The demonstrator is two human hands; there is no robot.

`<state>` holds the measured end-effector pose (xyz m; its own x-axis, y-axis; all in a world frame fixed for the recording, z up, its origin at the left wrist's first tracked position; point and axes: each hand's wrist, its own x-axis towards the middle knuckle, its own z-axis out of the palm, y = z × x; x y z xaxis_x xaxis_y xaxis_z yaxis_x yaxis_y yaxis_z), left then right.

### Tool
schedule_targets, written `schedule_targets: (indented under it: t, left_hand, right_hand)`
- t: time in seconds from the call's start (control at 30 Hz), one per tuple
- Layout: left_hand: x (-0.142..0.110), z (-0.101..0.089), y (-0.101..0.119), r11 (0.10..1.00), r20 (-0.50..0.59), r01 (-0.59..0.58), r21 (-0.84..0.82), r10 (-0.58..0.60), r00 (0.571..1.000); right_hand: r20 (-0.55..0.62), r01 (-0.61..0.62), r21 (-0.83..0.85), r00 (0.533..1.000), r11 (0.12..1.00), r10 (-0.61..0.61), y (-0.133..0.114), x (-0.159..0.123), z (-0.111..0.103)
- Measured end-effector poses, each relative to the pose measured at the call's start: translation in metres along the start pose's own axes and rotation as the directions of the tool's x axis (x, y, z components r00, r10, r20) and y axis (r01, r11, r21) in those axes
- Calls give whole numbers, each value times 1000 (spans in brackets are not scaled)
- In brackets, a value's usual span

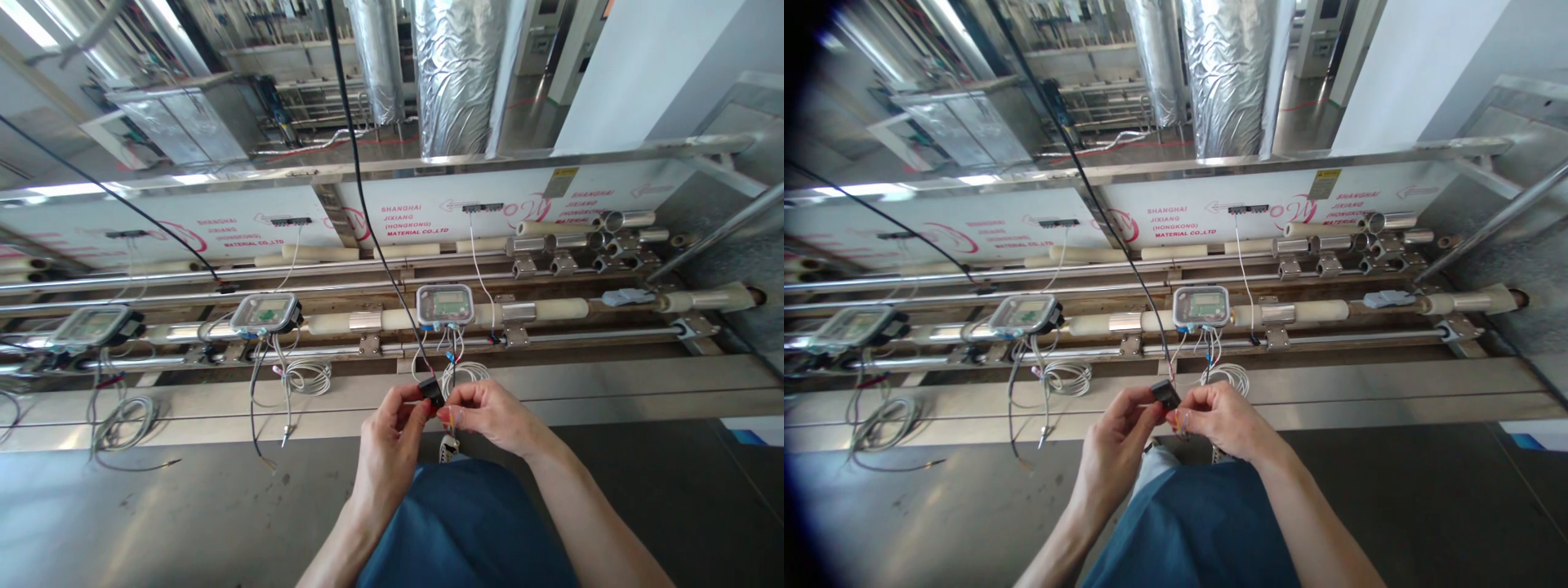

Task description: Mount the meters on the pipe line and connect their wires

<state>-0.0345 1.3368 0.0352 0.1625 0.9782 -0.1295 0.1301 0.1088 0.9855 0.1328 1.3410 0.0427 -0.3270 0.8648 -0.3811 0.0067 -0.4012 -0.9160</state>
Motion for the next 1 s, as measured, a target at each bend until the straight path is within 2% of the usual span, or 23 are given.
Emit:
schedule_targets:
  t: [0.33, 0.57, 0.7, 0.83, 0.93, 1.0]
  left_hand:
    - [1, 2, -2, 999, -8, 22, 24, -22, 1000]
    - [11, -6, -10, 974, -40, 48, 220, -40, 998]
    - [22, -2, -10, 951, -35, 36, 309, -27, 999]
    - [32, 6, -7, 910, 74, -72, 408, 46, 996]
    - [45, 17, 2, 793, 74, -247, 557, 249, 966]
    - [58, 31, 10, 754, 77, -353, 555, 376, 923]
  right_hand:
    - [-29, 14, 26, 1000, 1000, -13, 4, 1, 0]
    - [3, 76, 184, 997, 980, -78, 9, -11, 1]
    - [-95, 150, 218, 987, 964, -132, 17, -13, 4]
    - [-279, 226, 105, 941, 968, -190, 32, -8, 3]
    - [-410, 260, -84, 871, 962, -271, 39, -8, 0]
    - [-475, 284, -185, 812, 941, -339, 42, -10, -2]
